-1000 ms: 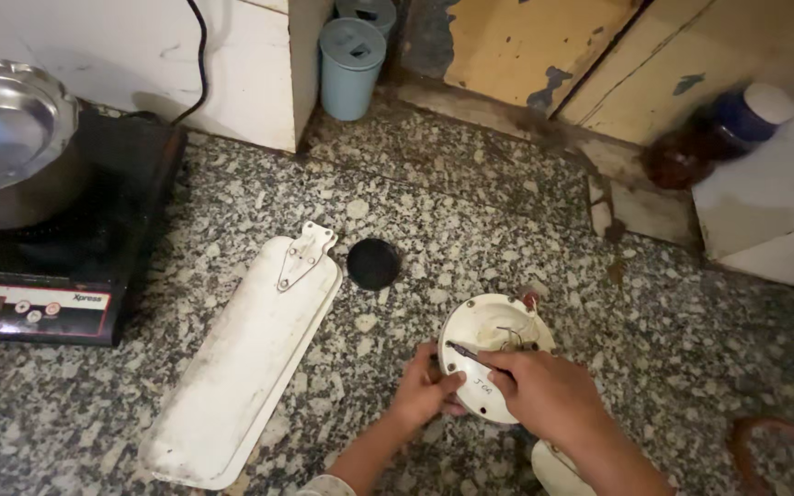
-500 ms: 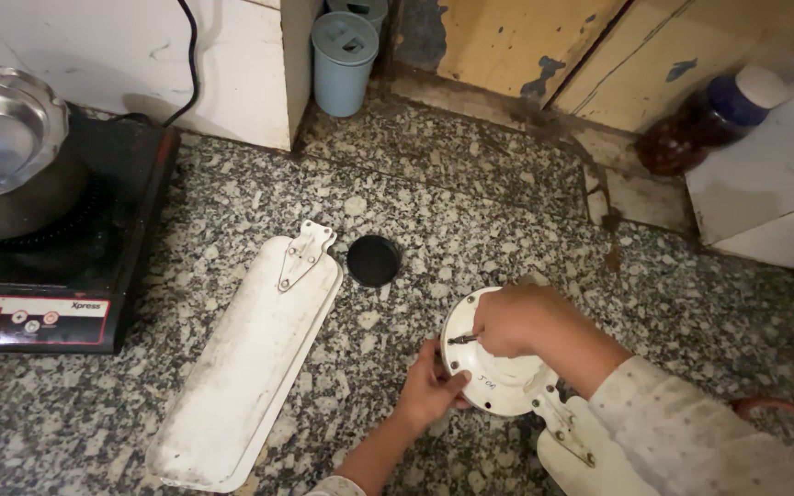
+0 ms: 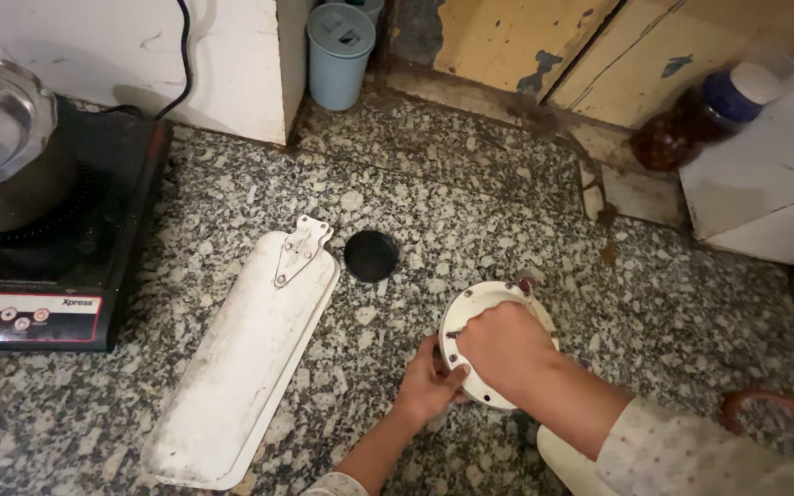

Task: The person assembles a white electric fan on a speckled floor, using a screwdriver to tighten screws on the fan hub and attaching fan blades one by one. The person handles the fan hub, blades, and screws, and uses a screwdriver throughout the process.

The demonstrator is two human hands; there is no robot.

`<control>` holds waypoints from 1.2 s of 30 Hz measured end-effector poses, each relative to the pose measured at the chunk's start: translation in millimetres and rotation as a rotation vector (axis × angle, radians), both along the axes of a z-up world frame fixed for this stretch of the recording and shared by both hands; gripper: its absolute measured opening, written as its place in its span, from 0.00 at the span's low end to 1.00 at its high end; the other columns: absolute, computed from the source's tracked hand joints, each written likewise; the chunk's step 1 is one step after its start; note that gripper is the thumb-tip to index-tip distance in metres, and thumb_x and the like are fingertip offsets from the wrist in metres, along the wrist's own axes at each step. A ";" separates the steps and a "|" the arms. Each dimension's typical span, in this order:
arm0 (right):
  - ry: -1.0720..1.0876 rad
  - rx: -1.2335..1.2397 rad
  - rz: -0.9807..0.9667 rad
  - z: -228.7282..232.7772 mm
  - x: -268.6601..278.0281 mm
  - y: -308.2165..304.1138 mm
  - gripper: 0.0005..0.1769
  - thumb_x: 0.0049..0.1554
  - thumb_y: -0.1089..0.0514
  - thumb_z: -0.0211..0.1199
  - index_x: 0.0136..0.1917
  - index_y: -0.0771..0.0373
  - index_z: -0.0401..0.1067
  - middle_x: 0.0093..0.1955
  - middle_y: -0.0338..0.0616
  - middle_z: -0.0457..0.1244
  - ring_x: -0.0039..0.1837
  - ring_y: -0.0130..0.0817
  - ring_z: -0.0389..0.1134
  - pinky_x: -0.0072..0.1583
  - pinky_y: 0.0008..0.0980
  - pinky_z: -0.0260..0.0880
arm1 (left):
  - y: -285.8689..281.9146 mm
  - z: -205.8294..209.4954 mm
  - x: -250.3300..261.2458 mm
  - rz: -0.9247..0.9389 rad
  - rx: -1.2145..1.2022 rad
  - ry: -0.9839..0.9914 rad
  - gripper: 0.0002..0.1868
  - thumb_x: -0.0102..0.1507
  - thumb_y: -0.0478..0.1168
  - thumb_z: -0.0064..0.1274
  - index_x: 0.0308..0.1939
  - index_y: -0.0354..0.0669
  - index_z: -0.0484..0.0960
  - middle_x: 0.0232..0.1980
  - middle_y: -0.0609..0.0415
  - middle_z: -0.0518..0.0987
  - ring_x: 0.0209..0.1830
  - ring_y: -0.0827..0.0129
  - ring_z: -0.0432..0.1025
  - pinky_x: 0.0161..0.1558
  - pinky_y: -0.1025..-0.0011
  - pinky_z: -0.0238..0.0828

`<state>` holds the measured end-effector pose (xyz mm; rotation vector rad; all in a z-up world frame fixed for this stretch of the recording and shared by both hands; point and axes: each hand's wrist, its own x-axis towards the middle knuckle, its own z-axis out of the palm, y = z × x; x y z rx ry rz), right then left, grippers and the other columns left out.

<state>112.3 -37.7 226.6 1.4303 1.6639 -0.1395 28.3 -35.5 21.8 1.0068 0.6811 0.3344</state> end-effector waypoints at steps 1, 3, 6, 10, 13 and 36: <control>0.060 0.072 -0.068 -0.5 1.2 -0.6 0.09 0.51 0.59 0.65 0.45 0.60 0.81 0.42 0.47 0.72 0.46 0.40 0.74 0.47 0.40 0.76 | -0.1 1.6 -2.0 -0.027 0.031 0.035 0.34 0.65 0.33 0.53 0.72 0.38 0.55 0.50 0.44 0.82 0.42 0.62 0.82 0.38 0.68 0.85; 0.179 0.216 -0.199 2.7 10.0 0.7 0.11 0.49 0.56 0.66 0.46 0.57 0.80 0.43 0.47 0.71 0.48 0.40 0.74 0.49 0.41 0.75 | -0.7 3.7 -0.6 -0.008 -0.011 0.026 0.35 0.64 0.32 0.54 0.72 0.38 0.55 0.51 0.44 0.81 0.43 0.63 0.81 0.38 0.68 0.85; 0.203 0.211 -0.525 7.0 24.9 8.9 0.14 0.57 0.48 0.63 0.48 0.58 0.80 0.48 0.46 0.70 0.51 0.46 0.73 0.52 0.46 0.73 | -1.2 0.6 1.5 0.003 -0.031 0.012 0.35 0.64 0.32 0.55 0.71 0.39 0.56 0.50 0.44 0.82 0.42 0.64 0.81 0.36 0.68 0.84; 0.285 0.044 -0.737 5.2 34.2 13.8 0.12 0.60 0.50 0.57 0.50 0.53 0.79 0.47 0.48 0.73 0.50 0.45 0.78 0.53 0.41 0.75 | -3.4 -12.9 4.7 0.041 -0.036 -0.043 0.33 0.63 0.31 0.56 0.69 0.37 0.60 0.49 0.44 0.82 0.40 0.65 0.81 0.32 0.68 0.82; 0.287 0.166 -0.510 2.5 28.1 5.1 0.11 0.56 0.50 0.64 0.46 0.56 0.80 0.46 0.48 0.71 0.50 0.46 0.74 0.52 0.45 0.74 | -6.3 -19.5 6.9 0.056 -0.064 -0.085 0.34 0.63 0.32 0.55 0.70 0.37 0.57 0.46 0.41 0.83 0.37 0.64 0.81 0.31 0.68 0.82; 0.056 0.073 0.212 -17.6 12.4 1.5 0.06 0.48 0.59 0.67 0.40 0.56 0.82 0.40 0.40 0.72 0.43 0.35 0.73 0.42 0.37 0.72 | -4.0 -8.2 4.2 0.040 0.018 -0.020 0.33 0.64 0.33 0.55 0.70 0.39 0.58 0.51 0.43 0.82 0.41 0.59 0.81 0.35 0.65 0.84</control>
